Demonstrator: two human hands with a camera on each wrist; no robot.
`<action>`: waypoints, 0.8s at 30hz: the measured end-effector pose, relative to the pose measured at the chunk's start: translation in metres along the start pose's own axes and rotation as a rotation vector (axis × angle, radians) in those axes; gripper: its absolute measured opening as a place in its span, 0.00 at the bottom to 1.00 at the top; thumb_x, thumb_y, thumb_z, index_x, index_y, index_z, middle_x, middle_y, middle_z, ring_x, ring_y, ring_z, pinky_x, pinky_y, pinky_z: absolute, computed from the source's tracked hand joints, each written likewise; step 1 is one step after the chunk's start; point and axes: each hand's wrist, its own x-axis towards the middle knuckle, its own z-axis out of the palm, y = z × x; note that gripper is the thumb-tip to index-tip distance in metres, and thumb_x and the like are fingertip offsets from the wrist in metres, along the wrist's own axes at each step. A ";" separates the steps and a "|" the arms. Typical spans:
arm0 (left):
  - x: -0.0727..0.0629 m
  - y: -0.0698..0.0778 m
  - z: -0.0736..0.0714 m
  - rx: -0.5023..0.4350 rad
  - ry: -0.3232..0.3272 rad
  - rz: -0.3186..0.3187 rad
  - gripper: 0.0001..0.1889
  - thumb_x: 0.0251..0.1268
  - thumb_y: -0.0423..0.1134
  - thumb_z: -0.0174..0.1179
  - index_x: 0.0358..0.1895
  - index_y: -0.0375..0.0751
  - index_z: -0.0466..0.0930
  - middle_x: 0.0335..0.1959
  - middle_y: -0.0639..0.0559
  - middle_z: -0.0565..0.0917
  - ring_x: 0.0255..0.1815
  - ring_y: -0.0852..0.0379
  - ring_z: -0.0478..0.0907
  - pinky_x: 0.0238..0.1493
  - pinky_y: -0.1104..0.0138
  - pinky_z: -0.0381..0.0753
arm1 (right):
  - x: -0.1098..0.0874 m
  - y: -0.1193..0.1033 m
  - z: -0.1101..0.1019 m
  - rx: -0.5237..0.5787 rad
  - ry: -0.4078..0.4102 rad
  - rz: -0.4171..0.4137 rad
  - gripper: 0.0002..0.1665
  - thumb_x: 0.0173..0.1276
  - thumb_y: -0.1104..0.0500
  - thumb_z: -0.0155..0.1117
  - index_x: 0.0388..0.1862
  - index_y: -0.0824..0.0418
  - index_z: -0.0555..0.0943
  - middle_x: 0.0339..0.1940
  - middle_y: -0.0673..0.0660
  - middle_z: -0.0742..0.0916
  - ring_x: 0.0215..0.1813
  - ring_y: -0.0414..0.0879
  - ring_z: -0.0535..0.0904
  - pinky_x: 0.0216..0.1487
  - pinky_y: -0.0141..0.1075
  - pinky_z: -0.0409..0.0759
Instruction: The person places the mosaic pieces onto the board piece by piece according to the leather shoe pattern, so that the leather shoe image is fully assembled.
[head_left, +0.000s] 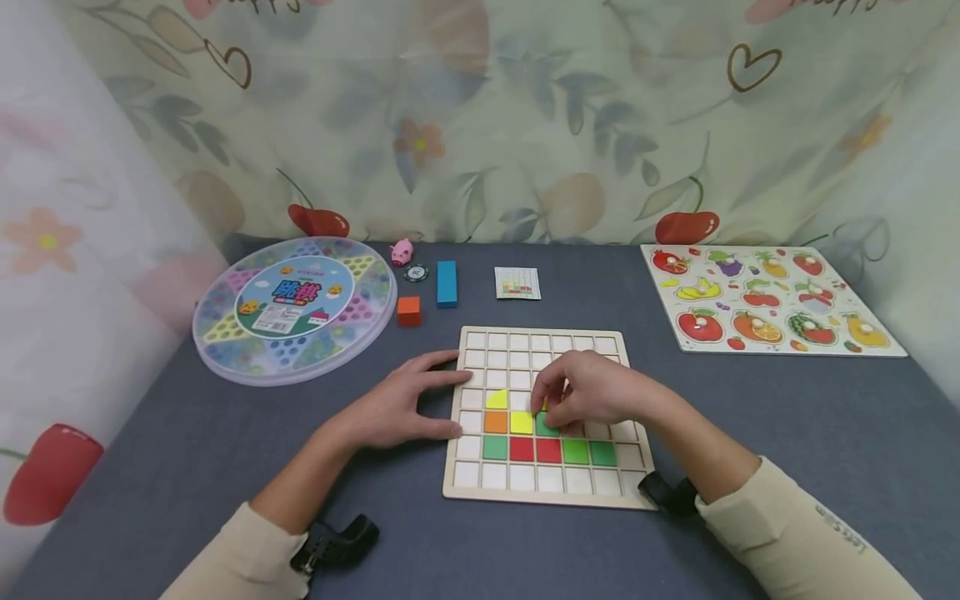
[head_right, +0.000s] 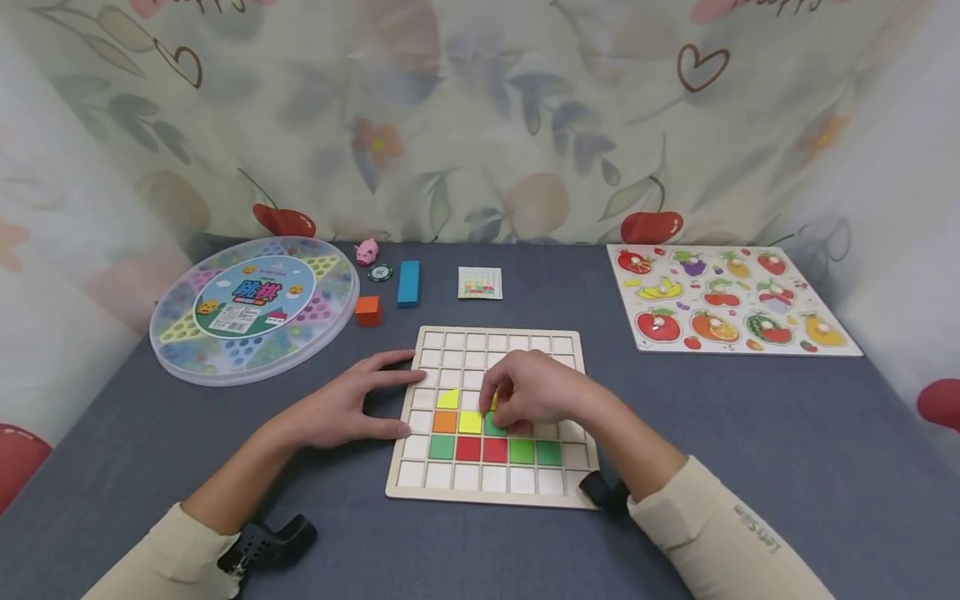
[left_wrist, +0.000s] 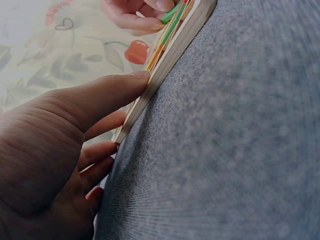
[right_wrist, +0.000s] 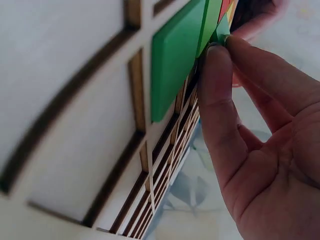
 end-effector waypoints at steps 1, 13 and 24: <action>0.000 0.000 0.000 0.000 -0.001 0.001 0.38 0.64 0.54 0.71 0.77 0.53 0.71 0.84 0.48 0.57 0.82 0.39 0.53 0.75 0.36 0.58 | 0.000 0.000 0.000 -0.012 0.007 0.002 0.08 0.64 0.68 0.70 0.34 0.55 0.89 0.26 0.52 0.83 0.26 0.45 0.80 0.34 0.38 0.80; 0.001 0.003 0.000 0.000 -0.004 0.001 0.38 0.64 0.54 0.71 0.77 0.53 0.71 0.84 0.48 0.57 0.82 0.39 0.53 0.75 0.36 0.57 | -0.011 0.005 -0.008 -0.047 0.021 -0.071 0.08 0.65 0.64 0.72 0.40 0.53 0.91 0.27 0.50 0.84 0.31 0.44 0.78 0.34 0.36 0.77; 0.000 0.002 0.000 -0.007 0.002 0.007 0.38 0.64 0.53 0.71 0.77 0.52 0.71 0.84 0.47 0.56 0.82 0.38 0.53 0.75 0.35 0.58 | -0.041 0.024 -0.033 -0.017 0.046 -0.037 0.10 0.68 0.58 0.72 0.47 0.55 0.89 0.32 0.51 0.85 0.37 0.47 0.79 0.38 0.36 0.79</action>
